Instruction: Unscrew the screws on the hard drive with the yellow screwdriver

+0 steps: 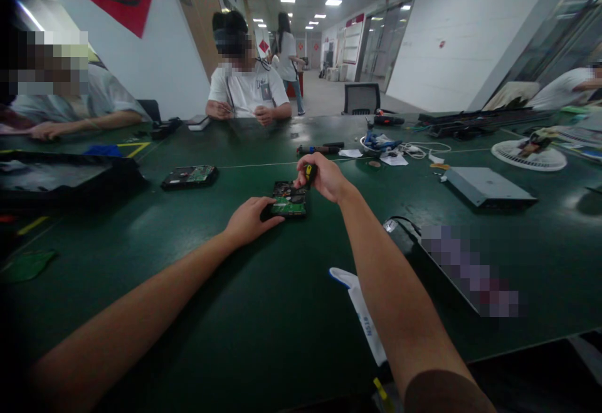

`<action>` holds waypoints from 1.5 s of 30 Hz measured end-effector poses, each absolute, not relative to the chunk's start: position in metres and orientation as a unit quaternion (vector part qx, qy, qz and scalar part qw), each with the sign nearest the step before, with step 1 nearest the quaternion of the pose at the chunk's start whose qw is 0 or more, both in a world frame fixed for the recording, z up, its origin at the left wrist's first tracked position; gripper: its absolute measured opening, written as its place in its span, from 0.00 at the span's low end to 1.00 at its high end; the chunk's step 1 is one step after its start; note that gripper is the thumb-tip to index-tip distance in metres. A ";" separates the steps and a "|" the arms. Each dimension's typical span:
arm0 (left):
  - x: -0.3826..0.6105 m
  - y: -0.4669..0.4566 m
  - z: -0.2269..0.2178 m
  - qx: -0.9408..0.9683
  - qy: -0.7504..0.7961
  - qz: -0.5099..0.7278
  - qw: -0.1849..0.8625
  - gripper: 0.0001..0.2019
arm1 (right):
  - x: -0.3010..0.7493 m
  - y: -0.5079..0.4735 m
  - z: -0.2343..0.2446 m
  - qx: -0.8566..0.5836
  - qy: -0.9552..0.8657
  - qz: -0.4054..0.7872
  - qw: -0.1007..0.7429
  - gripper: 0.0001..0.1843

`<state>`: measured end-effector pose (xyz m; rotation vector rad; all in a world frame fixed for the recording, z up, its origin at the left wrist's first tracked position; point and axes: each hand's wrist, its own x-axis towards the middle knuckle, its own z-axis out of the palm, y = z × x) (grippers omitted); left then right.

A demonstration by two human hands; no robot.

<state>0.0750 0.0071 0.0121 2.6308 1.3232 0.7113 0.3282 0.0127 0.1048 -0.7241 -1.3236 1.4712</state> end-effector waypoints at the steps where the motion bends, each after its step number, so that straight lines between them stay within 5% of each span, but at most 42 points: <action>1: 0.075 0.007 0.012 0.867 0.435 0.235 0.056 0.26 | 0.329 0.013 0.105 -0.301 -0.551 0.600 0.495 0.14; 10: 0.075 0.008 0.011 0.867 0.438 0.233 0.048 0.26 | 0.328 0.014 0.102 -0.315 -0.566 0.570 0.506 0.11; 20: 0.075 0.006 0.013 0.867 0.437 0.234 0.054 0.25 | 0.326 0.012 0.105 -0.299 -0.546 0.612 0.487 0.19; 32: 0.075 0.007 0.012 0.865 0.440 0.234 0.053 0.26 | 0.327 0.016 0.102 -0.319 -0.527 0.579 0.534 0.11; 45: 0.074 0.007 0.012 0.864 0.439 0.240 0.055 0.27 | 0.326 0.017 0.103 -0.317 -0.534 0.582 0.525 0.15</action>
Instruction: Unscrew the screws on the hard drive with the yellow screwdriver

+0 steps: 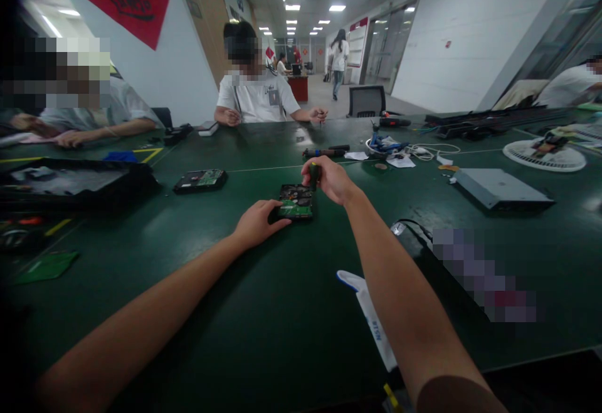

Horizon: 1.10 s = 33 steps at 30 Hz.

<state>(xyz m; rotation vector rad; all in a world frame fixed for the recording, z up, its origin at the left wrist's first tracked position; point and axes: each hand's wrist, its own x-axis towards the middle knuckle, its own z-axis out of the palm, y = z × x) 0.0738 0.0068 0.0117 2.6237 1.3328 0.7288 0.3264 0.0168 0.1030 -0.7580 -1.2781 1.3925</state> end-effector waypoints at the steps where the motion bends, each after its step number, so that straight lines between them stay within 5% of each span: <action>1: 0.074 0.007 0.012 0.864 0.440 0.239 0.056 0.27 | 0.327 0.017 0.102 -0.326 -0.533 0.578 0.525 0.13; 23: 0.073 0.009 0.009 0.867 0.437 0.236 0.048 0.27 | 0.323 0.016 0.103 -0.334 -0.545 0.555 0.532 0.12; 33: 0.074 0.009 0.009 0.865 0.439 0.236 0.053 0.27 | 0.327 0.020 0.101 -0.320 -0.521 0.592 0.526 0.20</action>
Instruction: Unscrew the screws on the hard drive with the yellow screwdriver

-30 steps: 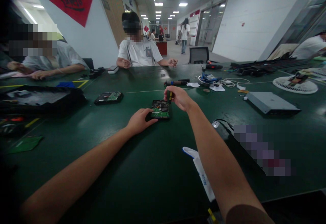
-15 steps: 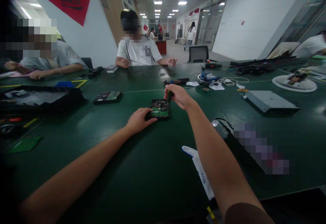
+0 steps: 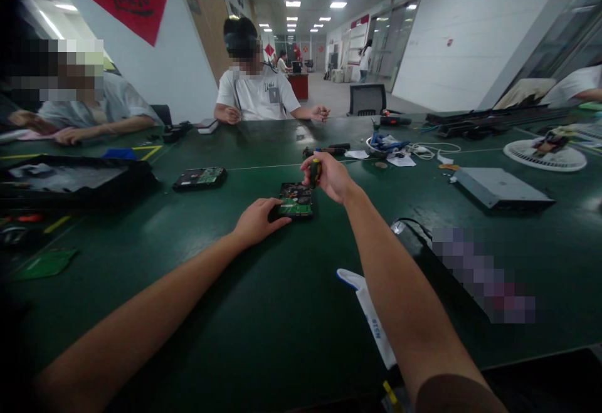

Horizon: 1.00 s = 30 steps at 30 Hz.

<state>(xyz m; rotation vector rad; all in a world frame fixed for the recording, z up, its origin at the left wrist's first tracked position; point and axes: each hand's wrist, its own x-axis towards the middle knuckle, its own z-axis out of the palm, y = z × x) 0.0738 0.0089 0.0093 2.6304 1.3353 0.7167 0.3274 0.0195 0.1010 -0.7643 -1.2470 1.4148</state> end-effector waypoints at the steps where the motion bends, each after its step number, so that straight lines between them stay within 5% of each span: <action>1: 0.074 0.009 0.009 0.865 0.439 0.236 0.054 0.27 | 0.329 0.020 0.101 -0.322 -0.526 0.590 0.521 0.20; 13: 0.074 0.009 0.009 0.868 0.434 0.237 0.046 0.27 | 0.324 0.017 0.102 -0.333 -0.554 0.553 0.526 0.08; 30: 0.074 0.008 0.011 0.866 0.439 0.234 0.054 0.26 | 0.322 0.014 0.105 -0.325 -0.545 0.564 0.529 0.20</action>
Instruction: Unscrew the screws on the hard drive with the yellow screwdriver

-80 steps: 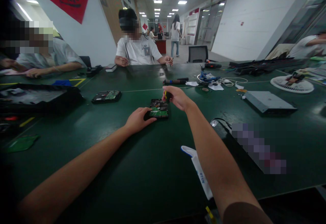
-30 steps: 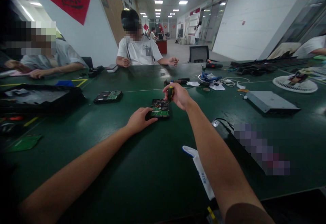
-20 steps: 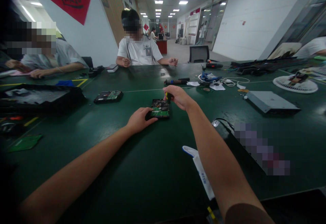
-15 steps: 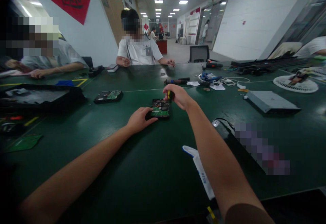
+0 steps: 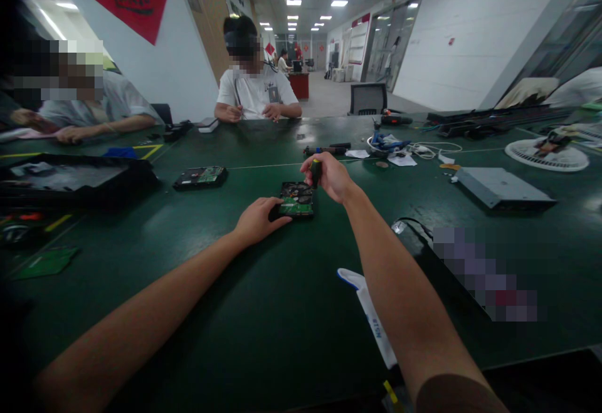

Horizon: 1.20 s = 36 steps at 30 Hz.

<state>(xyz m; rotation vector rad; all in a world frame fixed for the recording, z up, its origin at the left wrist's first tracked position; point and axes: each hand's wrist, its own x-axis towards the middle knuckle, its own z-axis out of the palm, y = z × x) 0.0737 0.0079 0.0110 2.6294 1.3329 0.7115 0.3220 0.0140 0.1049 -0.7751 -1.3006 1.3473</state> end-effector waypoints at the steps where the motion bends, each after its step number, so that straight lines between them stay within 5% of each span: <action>1: 0.074 0.008 0.011 0.865 0.440 0.233 0.058 0.26 | 0.323 0.014 0.104 -0.324 -0.548 0.563 0.527 0.18; 7: 0.074 0.008 0.012 0.863 0.445 0.229 0.061 0.27 | 0.323 0.014 0.102 -0.338 -0.559 0.554 0.515 0.11; 25: 0.074 0.008 0.011 0.866 0.439 0.233 0.060 0.27 | 0.321 0.011 0.104 -0.308 -0.566 0.584 0.493 0.11; 36: 0.075 0.006 0.014 0.863 0.444 0.232 0.062 0.26 | 0.321 0.012 0.105 -0.314 -0.522 0.618 0.497 0.20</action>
